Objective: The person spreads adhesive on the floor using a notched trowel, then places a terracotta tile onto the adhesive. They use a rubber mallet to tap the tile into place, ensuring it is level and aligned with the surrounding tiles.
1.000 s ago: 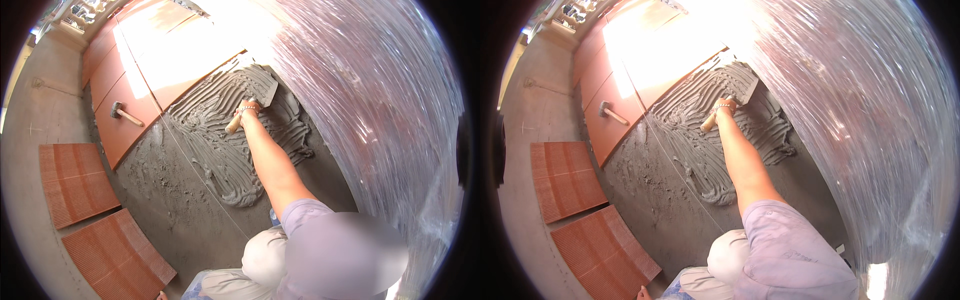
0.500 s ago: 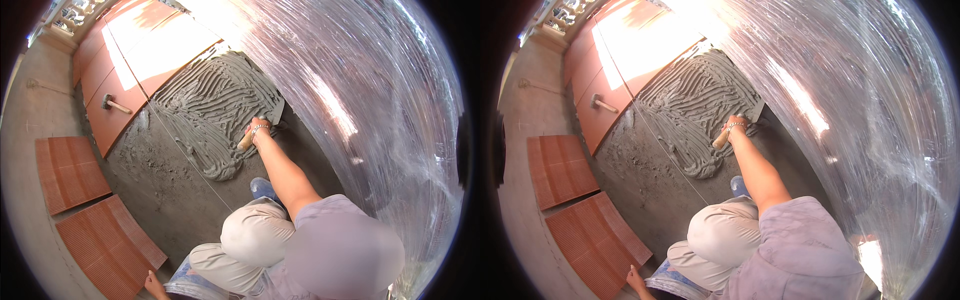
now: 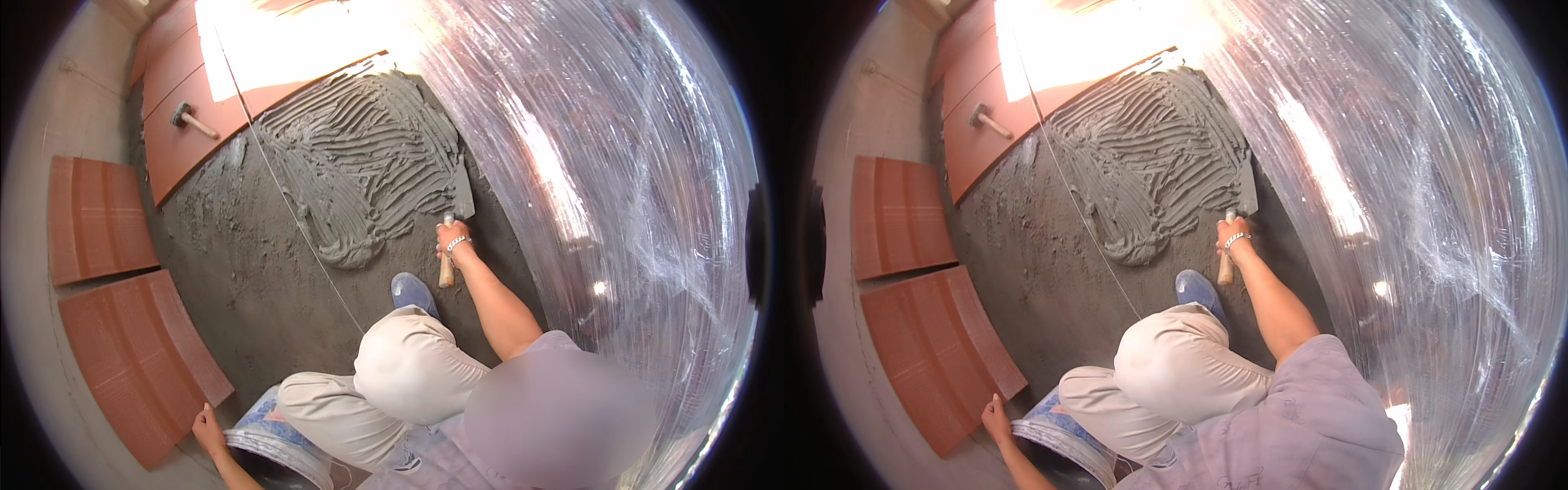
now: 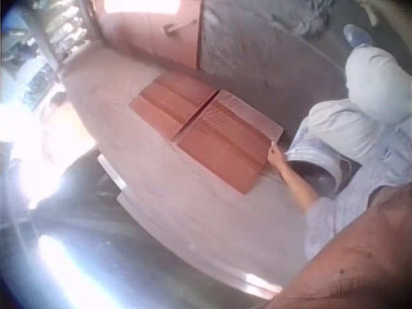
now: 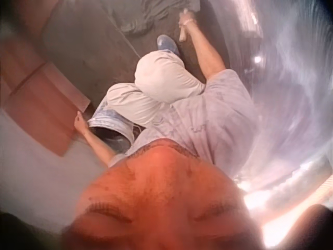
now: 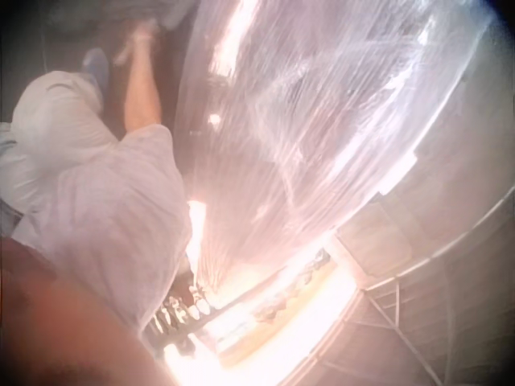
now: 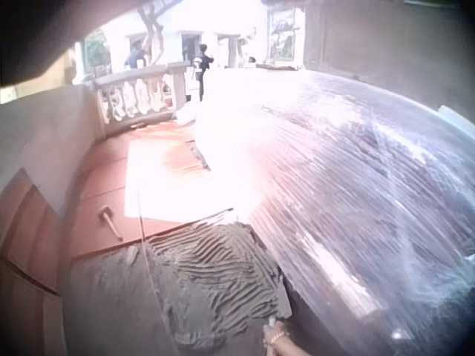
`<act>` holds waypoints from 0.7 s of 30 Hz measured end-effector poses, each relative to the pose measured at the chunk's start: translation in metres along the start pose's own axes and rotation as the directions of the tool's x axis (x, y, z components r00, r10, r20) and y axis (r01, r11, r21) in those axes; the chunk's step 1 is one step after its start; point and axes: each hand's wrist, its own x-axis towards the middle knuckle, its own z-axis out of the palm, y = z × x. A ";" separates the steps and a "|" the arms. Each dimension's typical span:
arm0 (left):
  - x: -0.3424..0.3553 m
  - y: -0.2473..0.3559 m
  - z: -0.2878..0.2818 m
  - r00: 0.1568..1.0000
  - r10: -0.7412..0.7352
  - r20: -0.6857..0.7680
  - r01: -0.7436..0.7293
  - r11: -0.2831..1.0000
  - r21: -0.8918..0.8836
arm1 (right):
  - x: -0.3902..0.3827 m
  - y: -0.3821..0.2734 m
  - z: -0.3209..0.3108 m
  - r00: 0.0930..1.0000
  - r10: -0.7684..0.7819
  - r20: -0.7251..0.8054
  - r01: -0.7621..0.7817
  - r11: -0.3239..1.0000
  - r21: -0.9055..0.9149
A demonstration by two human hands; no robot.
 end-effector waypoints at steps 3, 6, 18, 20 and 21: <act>0.000 0.002 -0.003 0.999 -0.032 0.029 0.031 0.999 0.043 | 0.019 0.008 -0.020 0.968 -0.235 -0.087 0.157 0.838 -0.523; -0.002 0.005 -0.004 1.000 -0.009 0.013 0.009 0.999 0.032 | 0.034 0.010 -0.033 0.970 -0.217 -0.112 0.080 0.718 -0.692; -0.016 0.031 -0.010 0.999 -0.046 0.004 0.046 0.998 0.046 | -0.058 0.040 0.018 0.831 -0.131 0.541 0.557 0.194 -0.808; -0.016 0.032 -0.011 0.995 -0.091 0.031 0.089 0.993 0.073 | -0.056 0.024 0.035 0.801 -0.171 0.573 0.597 0.175 -0.783; -0.015 0.032 -0.011 0.994 -0.101 0.030 0.099 0.992 0.074 | -0.053 0.015 0.042 0.785 -0.177 0.594 0.618 0.148 -0.772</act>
